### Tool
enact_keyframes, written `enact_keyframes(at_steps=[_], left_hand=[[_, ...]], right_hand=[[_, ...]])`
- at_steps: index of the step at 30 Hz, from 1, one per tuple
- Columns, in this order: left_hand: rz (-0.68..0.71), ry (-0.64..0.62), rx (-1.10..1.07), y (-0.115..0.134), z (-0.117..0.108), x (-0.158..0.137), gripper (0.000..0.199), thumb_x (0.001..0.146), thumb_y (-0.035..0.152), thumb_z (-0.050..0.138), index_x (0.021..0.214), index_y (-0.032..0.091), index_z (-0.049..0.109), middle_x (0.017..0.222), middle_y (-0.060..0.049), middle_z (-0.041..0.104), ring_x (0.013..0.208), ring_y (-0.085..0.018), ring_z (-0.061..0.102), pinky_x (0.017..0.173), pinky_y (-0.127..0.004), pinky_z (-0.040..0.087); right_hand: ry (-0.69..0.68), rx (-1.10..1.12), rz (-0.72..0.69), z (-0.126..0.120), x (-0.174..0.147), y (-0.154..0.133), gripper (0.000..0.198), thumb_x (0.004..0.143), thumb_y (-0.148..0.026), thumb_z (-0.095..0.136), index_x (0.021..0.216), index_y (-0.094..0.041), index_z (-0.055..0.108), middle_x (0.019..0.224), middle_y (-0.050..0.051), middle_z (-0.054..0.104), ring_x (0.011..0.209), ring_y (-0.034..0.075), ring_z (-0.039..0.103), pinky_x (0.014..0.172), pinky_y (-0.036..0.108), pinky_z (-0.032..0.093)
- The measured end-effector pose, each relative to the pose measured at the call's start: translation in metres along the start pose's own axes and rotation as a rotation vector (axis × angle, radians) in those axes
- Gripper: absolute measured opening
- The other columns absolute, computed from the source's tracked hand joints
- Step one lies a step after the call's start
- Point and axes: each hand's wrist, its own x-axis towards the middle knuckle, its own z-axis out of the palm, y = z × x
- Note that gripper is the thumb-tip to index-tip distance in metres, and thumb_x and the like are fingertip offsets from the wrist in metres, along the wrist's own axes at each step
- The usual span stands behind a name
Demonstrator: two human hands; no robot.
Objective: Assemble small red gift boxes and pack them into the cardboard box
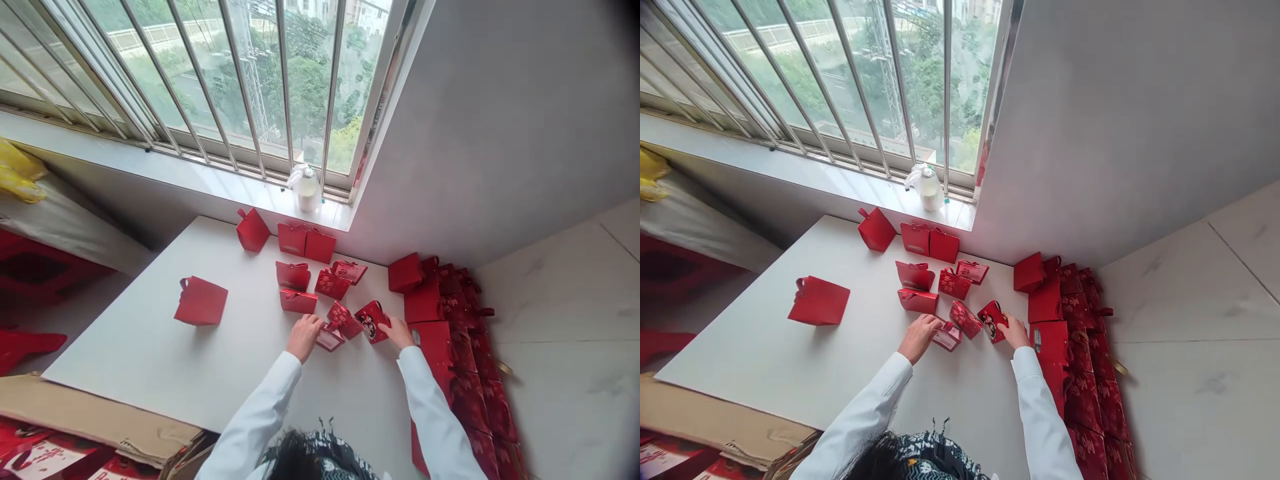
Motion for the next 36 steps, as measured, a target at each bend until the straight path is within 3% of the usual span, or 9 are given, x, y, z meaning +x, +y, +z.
enact_keyframes(at_steps=[3, 10, 15, 17, 20, 23, 28, 32, 36], left_hand=[[-0.042, 0.019, 0.010, -0.006, 0.001, -0.012, 0.024, 0.090, 0.015, 0.043, 0.087, 0.020, 0.067, 0.092, -0.007, 0.064, 0.095, -0.021, 0.056, 0.077, -0.030, 0.045], [-0.147, 0.098, -0.034, -0.042, -0.005, -0.050, 0.030, 0.087, 0.008, 0.040, 0.090, 0.020, 0.068, 0.095, -0.006, 0.064, 0.093, -0.018, 0.058, 0.075, -0.027, 0.046], [-0.082, 0.103, -0.088, -0.062, -0.026, -0.063, 0.052, 0.067, -0.008, 0.042, 0.103, 0.021, 0.065, 0.103, -0.004, 0.063, 0.103, -0.017, 0.055, 0.087, -0.026, 0.047], [-0.102, 0.195, -0.085, -0.072, -0.040, -0.062, 0.061, 0.066, -0.010, 0.038, 0.114, 0.022, 0.059, 0.111, -0.005, 0.060, 0.107, -0.016, 0.054, 0.092, -0.026, 0.046], [-0.216, 0.375, -0.039, -0.092, -0.065, -0.051, 0.055, 0.073, -0.006, 0.038, 0.118, 0.021, 0.056, 0.112, -0.005, 0.059, 0.104, -0.016, 0.056, 0.091, -0.028, 0.048], [-0.374, 0.492, 0.026, -0.116, -0.090, -0.038, 0.041, 0.080, 0.002, 0.044, 0.114, 0.019, 0.058, 0.115, -0.009, 0.055, 0.111, -0.022, 0.051, 0.095, -0.035, 0.046], [-0.736, 0.711, 0.208, -0.155, -0.118, -0.044, 0.045, 0.083, 0.014, 0.049, 0.128, 0.012, 0.048, 0.129, -0.018, 0.042, 0.129, -0.034, 0.029, 0.102, -0.050, 0.035], [-0.996, 0.688, 0.215, -0.188, -0.127, -0.066, 0.063, 0.083, 0.032, 0.056, 0.137, 0.008, 0.035, 0.129, -0.023, 0.045, 0.121, -0.035, 0.041, 0.091, -0.046, 0.044], [-1.109, 0.538, 0.052, -0.219, -0.134, -0.070, 0.046, 0.078, 0.039, 0.059, 0.120, 0.019, 0.055, 0.107, -0.010, 0.065, 0.095, -0.026, 0.061, 0.075, -0.033, 0.051]], right_hand=[[-0.051, 0.071, -0.099, 0.019, -0.006, -0.029, 0.039, 0.083, -0.024, 0.047, 0.120, -0.021, 0.058, 0.106, 0.004, 0.069, 0.097, 0.020, 0.064, 0.081, 0.027, 0.045], [-0.095, 0.174, -0.264, 0.063, -0.008, -0.091, 0.041, 0.085, -0.024, 0.040, 0.123, -0.023, 0.054, 0.113, 0.005, 0.066, 0.104, 0.019, 0.061, 0.086, 0.029, 0.045], [-0.080, 0.196, -0.321, 0.062, 0.004, -0.106, 0.041, 0.086, -0.035, 0.043, 0.122, -0.018, 0.055, 0.112, 0.008, 0.064, 0.106, 0.021, 0.059, 0.089, 0.031, 0.044], [0.003, 0.197, -0.320, 0.050, 0.004, -0.114, 0.047, 0.086, -0.042, 0.046, 0.123, -0.015, 0.053, 0.119, 0.011, 0.060, 0.111, 0.024, 0.054, 0.093, 0.036, 0.041], [0.163, 0.181, -0.478, 0.033, -0.005, -0.144, 0.042, 0.087, -0.043, 0.049, 0.116, -0.016, 0.057, 0.115, 0.011, 0.060, 0.109, 0.024, 0.052, 0.094, 0.036, 0.039], [0.184, 0.029, -0.689, 0.033, -0.016, -0.197, 0.030, 0.086, -0.042, 0.054, 0.102, -0.018, 0.063, 0.099, 0.009, 0.065, 0.099, 0.023, 0.055, 0.090, 0.035, 0.039], [0.102, -0.155, -0.625, 0.064, -0.014, -0.269, 0.010, 0.081, -0.020, 0.060, 0.086, -0.012, 0.065, 0.079, 0.012, 0.068, 0.077, 0.024, 0.061, 0.069, 0.031, 0.042], [0.151, -0.084, -0.616, 0.056, -0.016, -0.293, 0.021, 0.089, -0.013, 0.045, 0.093, -0.018, 0.065, 0.080, 0.006, 0.069, 0.077, 0.018, 0.062, 0.059, 0.023, 0.038], [0.368, 0.137, -0.554, -0.006, -0.032, -0.280, 0.028, 0.095, -0.025, 0.037, 0.110, -0.021, 0.061, 0.087, 0.004, 0.069, 0.081, 0.015, 0.062, 0.064, 0.021, 0.040]])
